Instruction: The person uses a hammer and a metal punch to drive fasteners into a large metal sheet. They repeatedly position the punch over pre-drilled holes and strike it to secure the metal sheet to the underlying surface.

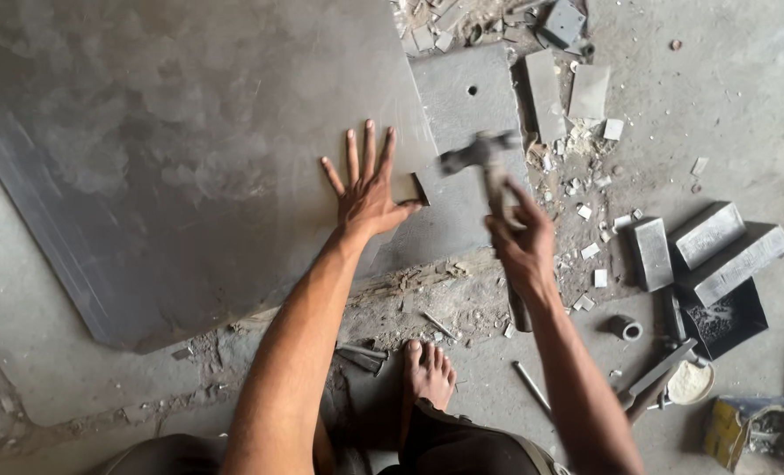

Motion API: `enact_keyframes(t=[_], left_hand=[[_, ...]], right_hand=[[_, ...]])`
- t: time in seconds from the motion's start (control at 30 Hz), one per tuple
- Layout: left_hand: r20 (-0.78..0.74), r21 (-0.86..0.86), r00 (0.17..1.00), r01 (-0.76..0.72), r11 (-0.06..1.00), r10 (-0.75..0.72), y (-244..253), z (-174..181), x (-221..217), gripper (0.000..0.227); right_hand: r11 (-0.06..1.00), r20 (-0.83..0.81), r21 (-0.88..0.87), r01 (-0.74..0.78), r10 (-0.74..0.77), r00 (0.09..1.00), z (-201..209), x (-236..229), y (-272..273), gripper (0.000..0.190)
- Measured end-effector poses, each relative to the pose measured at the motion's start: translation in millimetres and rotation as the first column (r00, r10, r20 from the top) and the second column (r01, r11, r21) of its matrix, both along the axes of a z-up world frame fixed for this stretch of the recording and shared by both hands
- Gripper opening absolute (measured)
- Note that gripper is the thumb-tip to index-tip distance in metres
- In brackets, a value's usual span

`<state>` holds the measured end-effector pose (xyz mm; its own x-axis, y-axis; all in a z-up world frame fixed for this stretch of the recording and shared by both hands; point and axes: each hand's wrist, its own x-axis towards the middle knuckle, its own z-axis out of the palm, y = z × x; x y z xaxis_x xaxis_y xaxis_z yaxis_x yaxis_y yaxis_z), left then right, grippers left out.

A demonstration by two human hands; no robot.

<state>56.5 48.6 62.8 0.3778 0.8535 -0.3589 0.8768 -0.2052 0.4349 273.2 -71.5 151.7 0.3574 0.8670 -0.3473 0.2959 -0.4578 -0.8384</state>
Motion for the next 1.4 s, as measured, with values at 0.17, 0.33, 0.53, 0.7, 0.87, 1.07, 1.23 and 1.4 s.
enact_keyframes(t=[0.17, 0.33, 0.53, 0.7, 0.87, 1.07, 1.23, 1.4], left_hand=[[-0.002, 0.006, 1.0, -0.015, 1.0, 0.015, -4.8, -4.3, -4.3, 0.152], [-0.004, -0.006, 1.0, 0.002, 1.0, -0.002, -5.1, -0.6, -4.7, 0.154], [-0.063, -0.046, 0.998, 0.002, 0.999, -0.005, -4.4, 4.1, -5.0, 0.152], [-0.027, -0.026, 1.0, 0.004, 1.0, -0.004, -7.1, 2.8, -7.5, 0.147], [-0.013, -0.034, 1.0, -0.01, 0.999, 0.01, -4.7, 7.5, -5.9, 0.147], [-0.016, -0.004, 1.0, 0.008, 1.0, -0.008, -1.5, 0.5, -4.4, 0.151], [-0.03, 0.008, 0.999, 0.014, 1.0, -0.014, -8.5, -5.0, -8.9, 0.156], [-0.082, -0.101, 0.988, 0.119, 0.988, -0.128, 12.5, -1.1, -21.0, 0.144]], right_hand=[[0.943, 0.076, 0.331, 0.046, -0.075, 0.994, -24.5, -35.5, -31.0, 0.048], [0.971, 0.159, 0.208, 0.121, -0.155, 0.975, -28.7, -29.8, -37.4, 0.065], [0.979, -0.128, 0.124, 0.161, -0.145, 0.981, -39.7, -45.8, -44.5, 0.054], [0.972, -0.005, 0.233, 0.037, -0.036, 0.999, 11.6, -34.7, -64.5, 0.069], [0.964, -0.189, 0.1, 0.248, -0.226, 0.956, 3.9, -55.3, -68.3, 0.071], [0.994, -0.201, 0.079, 0.076, -0.059, 0.978, -13.4, -48.9, -58.2, 0.069], [0.996, -0.152, -0.072, 0.058, -0.069, 0.986, -14.1, -55.8, -54.5, 0.066], [0.981, -0.126, 0.147, 0.125, -0.106, 0.986, -2.7, -53.5, -75.9, 0.067]])
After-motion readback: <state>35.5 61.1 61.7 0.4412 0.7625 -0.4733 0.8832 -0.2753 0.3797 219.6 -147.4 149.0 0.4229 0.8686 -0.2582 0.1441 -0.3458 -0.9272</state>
